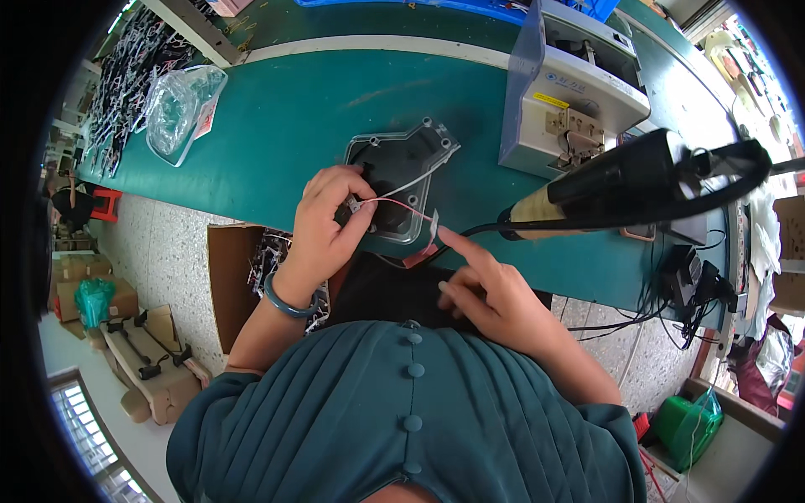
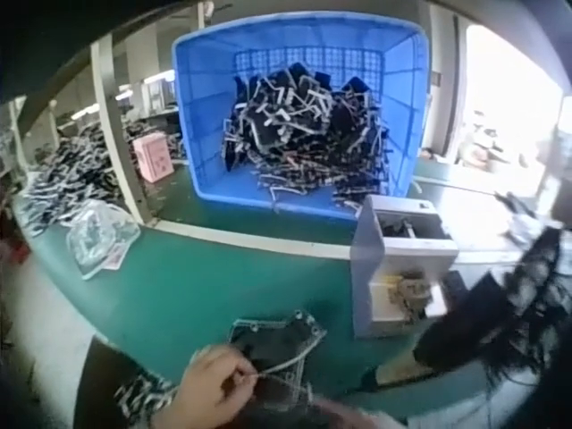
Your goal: Assembling electronic and plastic toy components using a heat tool at a factory workbench.
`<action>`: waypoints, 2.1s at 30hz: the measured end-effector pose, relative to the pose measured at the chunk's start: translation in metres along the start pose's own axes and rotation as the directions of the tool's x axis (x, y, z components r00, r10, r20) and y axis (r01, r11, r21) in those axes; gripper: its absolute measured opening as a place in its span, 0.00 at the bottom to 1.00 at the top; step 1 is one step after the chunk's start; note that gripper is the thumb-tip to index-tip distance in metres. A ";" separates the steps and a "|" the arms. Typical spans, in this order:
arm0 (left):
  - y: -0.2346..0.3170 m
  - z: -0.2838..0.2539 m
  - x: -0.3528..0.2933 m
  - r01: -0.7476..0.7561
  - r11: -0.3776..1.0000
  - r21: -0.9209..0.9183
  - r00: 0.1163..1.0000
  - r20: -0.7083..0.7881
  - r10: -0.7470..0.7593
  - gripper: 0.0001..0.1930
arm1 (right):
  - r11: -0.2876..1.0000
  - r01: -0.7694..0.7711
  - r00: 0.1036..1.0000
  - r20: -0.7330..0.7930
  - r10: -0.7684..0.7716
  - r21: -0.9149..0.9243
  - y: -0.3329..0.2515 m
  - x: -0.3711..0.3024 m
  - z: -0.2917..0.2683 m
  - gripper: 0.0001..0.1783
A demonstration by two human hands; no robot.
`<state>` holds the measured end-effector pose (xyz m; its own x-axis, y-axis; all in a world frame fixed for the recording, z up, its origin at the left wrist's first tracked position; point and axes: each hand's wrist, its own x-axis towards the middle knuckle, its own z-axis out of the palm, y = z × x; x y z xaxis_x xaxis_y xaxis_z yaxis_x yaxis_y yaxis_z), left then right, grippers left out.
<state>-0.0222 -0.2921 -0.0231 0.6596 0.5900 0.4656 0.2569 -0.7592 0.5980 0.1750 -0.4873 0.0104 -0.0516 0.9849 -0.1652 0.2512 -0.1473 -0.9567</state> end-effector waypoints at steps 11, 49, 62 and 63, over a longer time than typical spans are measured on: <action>-0.007 -0.004 0.007 -0.059 0.988 -0.146 0.987 0.142 0.080 0.06 | 0.764 0.235 0.873 -0.216 -0.438 -0.601 0.006 0.046 0.017 0.27; 0.007 -0.006 0.007 -0.019 0.994 -0.105 0.999 -0.028 0.016 0.15 | 0.837 0.475 0.873 0.027 -0.487 -0.272 -0.005 0.067 0.001 0.10; -0.001 0.009 0.006 0.043 0.909 -0.415 0.998 0.053 -0.023 0.23 | 0.905 0.295 0.878 -0.286 -0.383 -0.306 -0.011 0.090 -0.034 0.06; -0.001 0.010 0.006 0.040 0.908 -0.417 0.999 0.048 -0.022 0.23 | 0.837 0.338 0.800 -0.337 -0.496 -0.431 -0.008 0.094 -0.032 0.06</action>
<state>-0.0112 -0.2906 -0.0269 0.6873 0.5924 0.4202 -0.0347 -0.5511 0.8337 0.1996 -0.3908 0.0100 0.1600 0.8916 0.4236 0.6093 0.2484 -0.7530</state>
